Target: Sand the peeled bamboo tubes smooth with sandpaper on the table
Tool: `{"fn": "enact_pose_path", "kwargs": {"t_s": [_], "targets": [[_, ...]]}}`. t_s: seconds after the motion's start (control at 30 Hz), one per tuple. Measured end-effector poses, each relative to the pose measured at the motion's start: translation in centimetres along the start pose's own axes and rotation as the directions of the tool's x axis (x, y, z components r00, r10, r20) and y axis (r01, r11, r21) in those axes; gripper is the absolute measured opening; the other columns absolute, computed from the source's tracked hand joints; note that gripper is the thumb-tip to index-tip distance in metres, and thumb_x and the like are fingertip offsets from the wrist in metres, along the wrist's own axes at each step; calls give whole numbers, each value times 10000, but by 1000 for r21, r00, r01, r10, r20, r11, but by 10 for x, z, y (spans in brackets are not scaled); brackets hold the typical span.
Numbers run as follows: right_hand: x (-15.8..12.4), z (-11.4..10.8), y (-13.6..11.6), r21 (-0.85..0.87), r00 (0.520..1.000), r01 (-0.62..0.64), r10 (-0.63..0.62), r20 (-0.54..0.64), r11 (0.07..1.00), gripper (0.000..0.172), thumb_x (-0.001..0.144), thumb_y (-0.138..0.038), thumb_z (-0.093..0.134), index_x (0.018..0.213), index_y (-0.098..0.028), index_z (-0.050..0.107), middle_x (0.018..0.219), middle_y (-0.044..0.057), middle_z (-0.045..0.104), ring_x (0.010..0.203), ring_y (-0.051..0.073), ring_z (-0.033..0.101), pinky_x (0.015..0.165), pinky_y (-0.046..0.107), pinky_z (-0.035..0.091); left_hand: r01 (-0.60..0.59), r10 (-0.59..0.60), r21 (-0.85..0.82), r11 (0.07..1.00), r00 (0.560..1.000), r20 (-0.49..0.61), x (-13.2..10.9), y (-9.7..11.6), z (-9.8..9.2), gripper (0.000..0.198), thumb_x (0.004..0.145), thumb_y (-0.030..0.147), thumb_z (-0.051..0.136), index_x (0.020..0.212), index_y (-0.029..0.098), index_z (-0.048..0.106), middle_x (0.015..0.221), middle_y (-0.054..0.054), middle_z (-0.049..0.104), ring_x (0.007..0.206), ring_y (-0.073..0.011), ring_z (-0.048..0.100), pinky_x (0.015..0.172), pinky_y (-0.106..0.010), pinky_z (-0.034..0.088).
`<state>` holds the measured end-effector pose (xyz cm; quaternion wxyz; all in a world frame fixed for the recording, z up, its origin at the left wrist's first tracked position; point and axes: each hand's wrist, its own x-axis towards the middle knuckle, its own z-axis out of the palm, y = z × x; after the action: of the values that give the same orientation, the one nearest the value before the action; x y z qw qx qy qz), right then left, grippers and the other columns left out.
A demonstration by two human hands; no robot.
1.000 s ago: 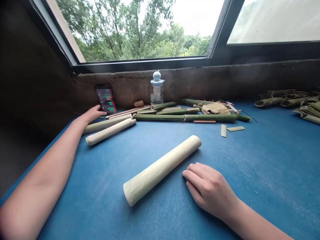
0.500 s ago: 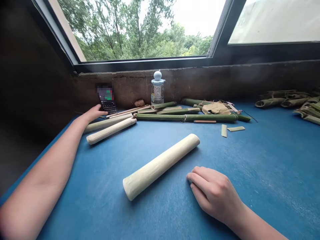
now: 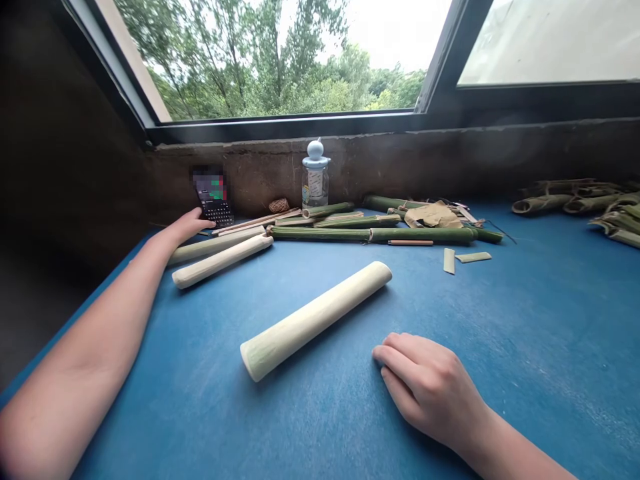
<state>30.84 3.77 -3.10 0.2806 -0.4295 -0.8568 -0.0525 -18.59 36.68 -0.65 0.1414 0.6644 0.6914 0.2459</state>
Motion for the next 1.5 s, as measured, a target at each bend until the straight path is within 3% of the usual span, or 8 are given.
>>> {"fn": "enact_pose_path", "kwargs": {"t_s": [0.27,0.43,0.6,0.8,0.97,1.27,1.4,1.5], "targets": [[-1,-2,-4,14,1000,26,-26,-14,1000,236,954,-126,463,869,-206,668,797,52,666,699,172,637,672,291,505,229,-225,161,960,973,-43,-16,37,8,1140,623,639,787,1479,48,320,1390,-302,512,1303,-437,497,1007,-446,447],[-9,-5,-14,22,1000,24,-23,-11,999,217,947,-100,461,906,-204,648,822,55,675,734,180,652,679,302,497,272,-259,223,936,962,-86,-20,49,16,1120,637,709,737,1457,60,335,1390,-323,487,1330,-463,451,1049,-499,404],[-16,-9,-16,52,1000,12,-10,-27,999,200,949,-92,469,982,-206,630,838,42,678,749,171,664,710,300,508,281,-270,162,946,959,-88,-16,40,12,1124,594,627,807,1453,54,364,1386,-324,497,1321,-475,459,1038,-513,418],[-21,-17,-15,2,999,5,-6,52,1000,194,947,-138,479,1036,-227,627,856,29,714,780,196,699,762,333,535,63,-54,-141,988,997,63,-1,3,-1,587,705,378,696,1237,137,638,1285,-132,663,1228,-332,586,1048,-374,447],[-24,-18,-13,4,990,36,-36,139,999,208,935,-149,482,1077,-223,615,834,38,735,718,216,693,628,346,513,37,-37,-142,989,999,-2,3,-4,0,452,757,313,638,1169,138,694,1252,-104,691,1200,-300,611,1040,-344,454],[-18,-19,-10,175,988,-143,131,77,974,214,957,-130,413,926,-231,599,672,3,597,579,165,566,556,319,411,29,-31,-36,999,999,-28,-6,15,5,750,697,464,762,1341,122,586,1303,-158,644,1242,-376,574,1014,-385,476],[6,-20,-8,224,997,-58,47,57,973,202,945,-105,415,918,-220,580,621,-18,527,551,150,484,555,314,355,184,-180,48,982,981,-71,-6,21,9,952,640,578,791,1393,70,506,1315,-260,598,1296,-457,506,1009,-474,462],[34,-18,-6,201,995,91,-95,11,975,198,919,-85,430,889,-208,582,608,-15,531,534,150,412,561,324,305,194,-191,47,980,980,-65,-4,20,10,970,633,569,794,1407,71,486,1317,-266,594,1296,-449,509,1006,-470,463]]}}
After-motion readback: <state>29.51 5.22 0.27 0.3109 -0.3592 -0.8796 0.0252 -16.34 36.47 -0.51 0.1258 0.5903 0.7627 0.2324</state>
